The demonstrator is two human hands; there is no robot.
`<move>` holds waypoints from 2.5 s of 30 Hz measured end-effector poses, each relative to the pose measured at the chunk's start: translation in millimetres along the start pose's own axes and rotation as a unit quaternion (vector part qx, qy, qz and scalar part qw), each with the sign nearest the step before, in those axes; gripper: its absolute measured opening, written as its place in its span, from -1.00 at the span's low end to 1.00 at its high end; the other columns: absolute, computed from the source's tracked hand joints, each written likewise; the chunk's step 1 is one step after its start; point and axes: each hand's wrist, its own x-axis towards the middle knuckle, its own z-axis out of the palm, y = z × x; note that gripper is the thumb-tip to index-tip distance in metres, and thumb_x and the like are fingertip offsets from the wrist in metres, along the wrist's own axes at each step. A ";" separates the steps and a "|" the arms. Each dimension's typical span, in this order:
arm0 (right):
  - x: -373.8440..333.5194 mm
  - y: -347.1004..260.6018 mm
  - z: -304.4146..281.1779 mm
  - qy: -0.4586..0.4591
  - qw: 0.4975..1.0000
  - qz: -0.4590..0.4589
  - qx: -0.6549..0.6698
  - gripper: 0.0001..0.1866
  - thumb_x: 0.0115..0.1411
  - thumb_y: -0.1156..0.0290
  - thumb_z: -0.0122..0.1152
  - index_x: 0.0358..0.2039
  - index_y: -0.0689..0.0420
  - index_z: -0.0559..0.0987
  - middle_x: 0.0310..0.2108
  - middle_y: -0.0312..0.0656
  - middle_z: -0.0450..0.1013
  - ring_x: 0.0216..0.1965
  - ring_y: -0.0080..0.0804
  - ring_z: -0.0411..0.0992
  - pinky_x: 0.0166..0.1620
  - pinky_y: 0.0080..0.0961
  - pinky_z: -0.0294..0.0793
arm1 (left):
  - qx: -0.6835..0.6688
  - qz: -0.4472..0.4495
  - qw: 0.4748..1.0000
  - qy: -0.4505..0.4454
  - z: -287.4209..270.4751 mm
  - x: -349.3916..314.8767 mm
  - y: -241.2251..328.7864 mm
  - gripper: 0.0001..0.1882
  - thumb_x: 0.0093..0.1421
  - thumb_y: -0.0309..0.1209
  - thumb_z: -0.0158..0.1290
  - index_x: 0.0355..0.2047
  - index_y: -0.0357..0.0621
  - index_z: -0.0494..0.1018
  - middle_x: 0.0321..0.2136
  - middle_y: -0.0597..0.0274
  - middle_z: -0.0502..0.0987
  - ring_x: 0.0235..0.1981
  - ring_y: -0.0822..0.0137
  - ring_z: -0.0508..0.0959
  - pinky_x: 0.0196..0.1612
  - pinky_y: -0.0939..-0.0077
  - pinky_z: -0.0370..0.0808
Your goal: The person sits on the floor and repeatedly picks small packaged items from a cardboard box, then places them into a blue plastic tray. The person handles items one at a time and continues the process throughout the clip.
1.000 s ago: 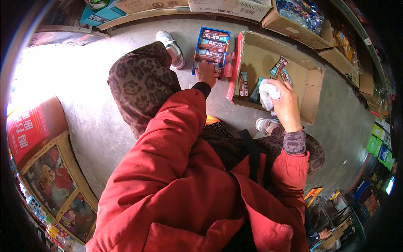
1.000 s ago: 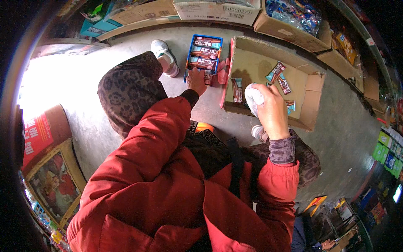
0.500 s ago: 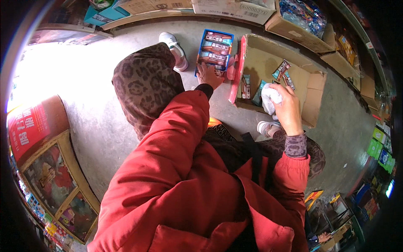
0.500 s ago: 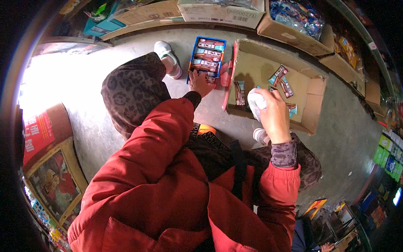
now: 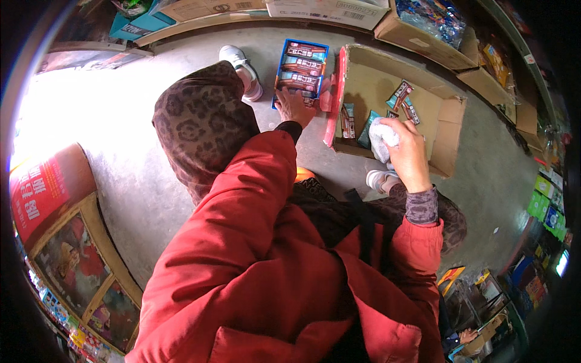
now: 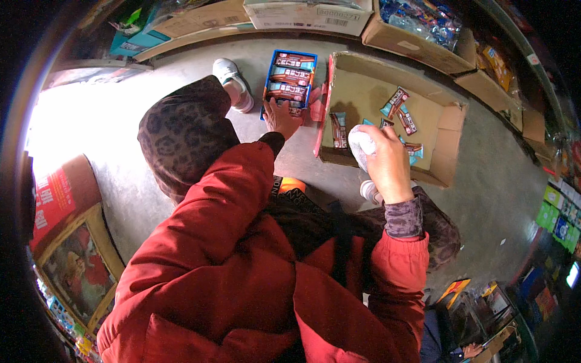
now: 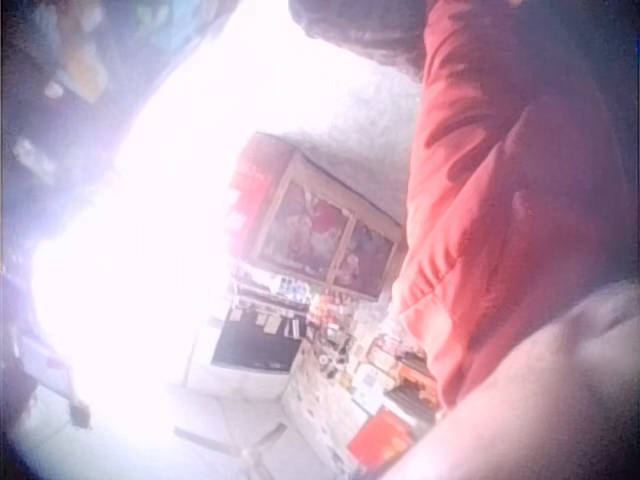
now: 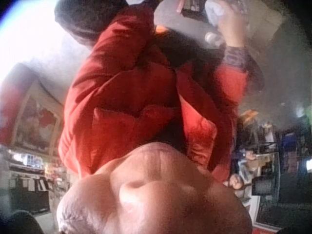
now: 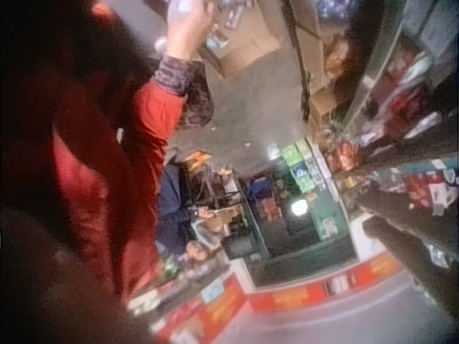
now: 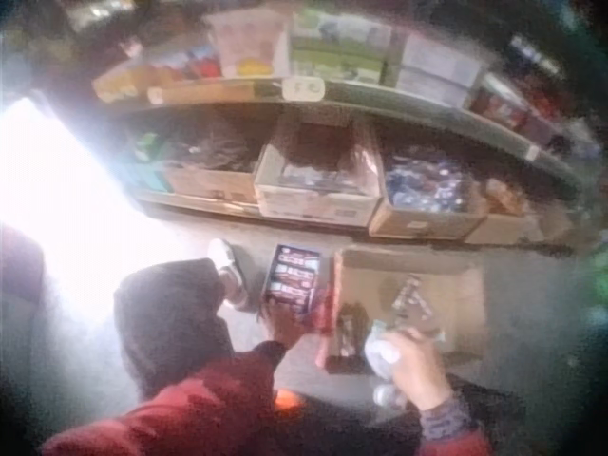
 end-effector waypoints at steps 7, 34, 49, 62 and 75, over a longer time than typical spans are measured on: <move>-1.1 -1.8 -0.9 -0.014 1.000 0.013 0.000 -0.54 -0.01 0.74 0.26 -0.06 0.09 0.59 -0.19 -0.01 0.48 -0.14 0.02 0.51 -0.11 -0.30 0.50 | -0.039 0.004 0.999 0.008 5.5 -0.2 -4.7 -0.32 -0.10 0.03 0.29 0.00 -0.03 0.49 0.32 -0.19 0.05 0.38 -0.31 -0.09 0.23 -0.41 0.08; -2.1 -2.0 0.1 -0.007 1.000 0.008 -0.004 -0.55 -0.01 0.72 0.27 -0.07 0.08 0.60 -0.20 -0.03 0.49 -0.16 0.02 0.51 -0.11 -0.30 0.51 | -0.020 0.019 0.999 0.017 12.1 0.9 -5.7 -0.42 -0.02 -0.10 0.27 -0.02 -0.03 0.39 0.25 -0.11 0.12 0.36 -0.43 -0.12 0.15 -0.51 0.07; -4.9 3.0 0.6 -0.006 1.000 0.006 0.014 -0.55 -0.03 0.72 0.29 -0.08 0.10 0.59 -0.19 -0.02 0.49 -0.14 0.02 0.51 -0.11 -0.31 0.51 | 0.021 0.014 1.000 -0.002 8.6 0.7 -3.3 -0.44 0.00 -0.09 0.24 -0.01 0.00 0.41 0.21 -0.11 0.18 0.36 -0.37 -0.08 0.16 -0.42 0.12; -9.8 6.0 0.0 -0.002 1.000 0.019 0.015 -0.53 -0.04 0.73 0.29 -0.08 0.11 0.59 -0.16 -0.03 0.50 -0.12 0.02 0.51 -0.09 -0.30 0.52 | 0.024 -0.003 1.000 0.017 18.9 5.9 -12.2 -0.42 0.07 0.00 0.20 0.08 0.09 0.47 0.34 -0.08 0.03 0.37 -0.30 -0.04 0.20 -0.38 0.16; -12.6 8.2 -4.5 0.003 0.999 0.027 0.035 -0.55 -0.04 0.71 0.31 -0.08 0.09 0.60 -0.17 -0.04 0.51 -0.12 -0.02 0.51 -0.09 -0.31 0.52 | 0.016 0.004 1.000 0.007 13.4 5.2 -12.8 -0.40 0.06 0.00 0.21 0.05 -0.03 0.46 0.32 -0.11 0.08 0.38 -0.26 -0.03 0.21 -0.39 0.16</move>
